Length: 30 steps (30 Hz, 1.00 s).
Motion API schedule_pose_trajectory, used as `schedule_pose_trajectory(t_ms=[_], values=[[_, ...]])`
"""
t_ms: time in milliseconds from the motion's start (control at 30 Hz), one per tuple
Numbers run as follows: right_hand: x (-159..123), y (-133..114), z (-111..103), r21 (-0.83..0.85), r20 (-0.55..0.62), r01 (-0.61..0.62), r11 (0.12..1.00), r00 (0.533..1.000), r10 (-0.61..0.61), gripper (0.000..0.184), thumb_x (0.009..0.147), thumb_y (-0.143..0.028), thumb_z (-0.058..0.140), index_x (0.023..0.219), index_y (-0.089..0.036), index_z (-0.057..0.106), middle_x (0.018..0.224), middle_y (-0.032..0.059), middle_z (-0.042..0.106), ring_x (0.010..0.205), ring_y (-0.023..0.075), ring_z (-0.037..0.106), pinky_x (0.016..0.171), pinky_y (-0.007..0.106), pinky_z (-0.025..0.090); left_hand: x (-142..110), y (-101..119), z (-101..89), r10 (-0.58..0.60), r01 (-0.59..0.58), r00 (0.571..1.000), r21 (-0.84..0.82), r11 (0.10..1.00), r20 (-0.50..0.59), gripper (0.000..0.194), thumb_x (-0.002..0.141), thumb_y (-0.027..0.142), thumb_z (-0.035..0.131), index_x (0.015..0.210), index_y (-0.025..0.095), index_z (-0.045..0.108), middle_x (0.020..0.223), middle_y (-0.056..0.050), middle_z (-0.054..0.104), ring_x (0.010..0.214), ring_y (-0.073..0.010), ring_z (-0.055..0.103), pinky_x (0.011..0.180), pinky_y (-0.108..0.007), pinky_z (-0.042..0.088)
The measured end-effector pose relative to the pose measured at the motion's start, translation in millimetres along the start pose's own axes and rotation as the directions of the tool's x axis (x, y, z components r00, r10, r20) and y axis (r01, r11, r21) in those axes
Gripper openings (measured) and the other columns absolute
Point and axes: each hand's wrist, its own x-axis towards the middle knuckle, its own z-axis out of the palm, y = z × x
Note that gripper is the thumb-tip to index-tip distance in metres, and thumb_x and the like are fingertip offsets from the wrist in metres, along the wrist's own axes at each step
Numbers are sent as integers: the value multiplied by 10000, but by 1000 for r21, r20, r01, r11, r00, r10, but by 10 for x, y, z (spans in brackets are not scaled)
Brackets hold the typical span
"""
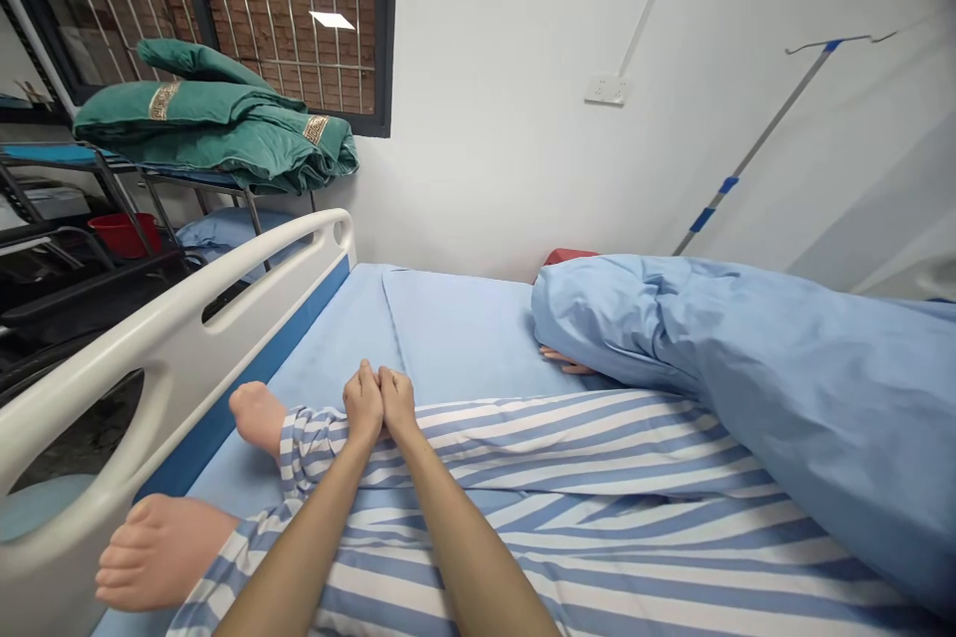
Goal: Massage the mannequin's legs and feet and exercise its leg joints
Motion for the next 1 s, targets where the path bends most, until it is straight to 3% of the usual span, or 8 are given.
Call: schedule_pose_trajectory(t_ms=[133,300,433,533,667,767,867,1000], values=[[-4,-115,-148,-95,26,22,995,999,-19,392,829,-376,340,480,-198,342,457,-42,357,479,109,348,479,237,259,-52,-93,13,117,-120,991,47,992,66,410,843,424,263,627,190,521,647,-43,596,625,-153,502,596,-254,336],[-27,-110,-483,-206,32,190,960,982,-188,401,850,-369,322,491,-194,346,465,-44,359,485,105,342,491,236,237,-56,39,98,93,-105,988,103,989,123,398,837,407,278,545,197,450,521,1,501,552,-136,448,579,-253,311],[13,20,-613,-154,-44,95,984,994,-103,390,849,-358,310,500,-193,365,477,-38,384,493,106,352,487,231,247,-157,253,317,73,-70,994,-39,997,77,365,829,423,294,567,202,418,512,25,459,534,-122,430,555,-239,315],[47,66,-706,-145,-95,82,986,991,-97,392,851,-362,317,499,-191,346,472,-44,359,481,99,329,481,229,233,-232,290,449,20,-19,999,-34,999,46,339,818,396,309,563,200,419,517,23,460,534,-121,417,544,-240,308],[31,76,-899,-220,-41,149,964,986,-162,404,855,-364,330,493,-186,341,467,-49,335,483,93,320,491,232,222,-292,270,564,22,-15,994,-70,997,103,359,814,390,315,518,200,384,466,37,406,500,-110,386,522,-236,295],[33,51,-1057,-200,5,141,970,990,-142,412,862,-367,314,496,-183,358,471,-48,348,488,90,335,494,225,236,-363,296,633,28,-8,989,-137,990,143,361,814,395,323,510,203,356,448,48,369,477,-102,361,503,-232,287],[74,27,-1239,-193,-32,158,968,985,-168,420,866,-383,309,495,-185,322,469,-54,319,481,84,316,487,221,230,-445,373,671,89,-73,980,-94,993,178,361,812,403,348,514,198,362,461,48,373,490,-102,357,508,-233,278],[94,78,-1462,-250,-72,131,959,986,-154,418,853,-383,323,484,-187,304,463,-57,293,477,85,299,486,226,218,-517,581,776,56,-31,980,-130,991,191,382,824,407,328,504,198,345,453,49,361,473,-97,354,507,-232,289]])
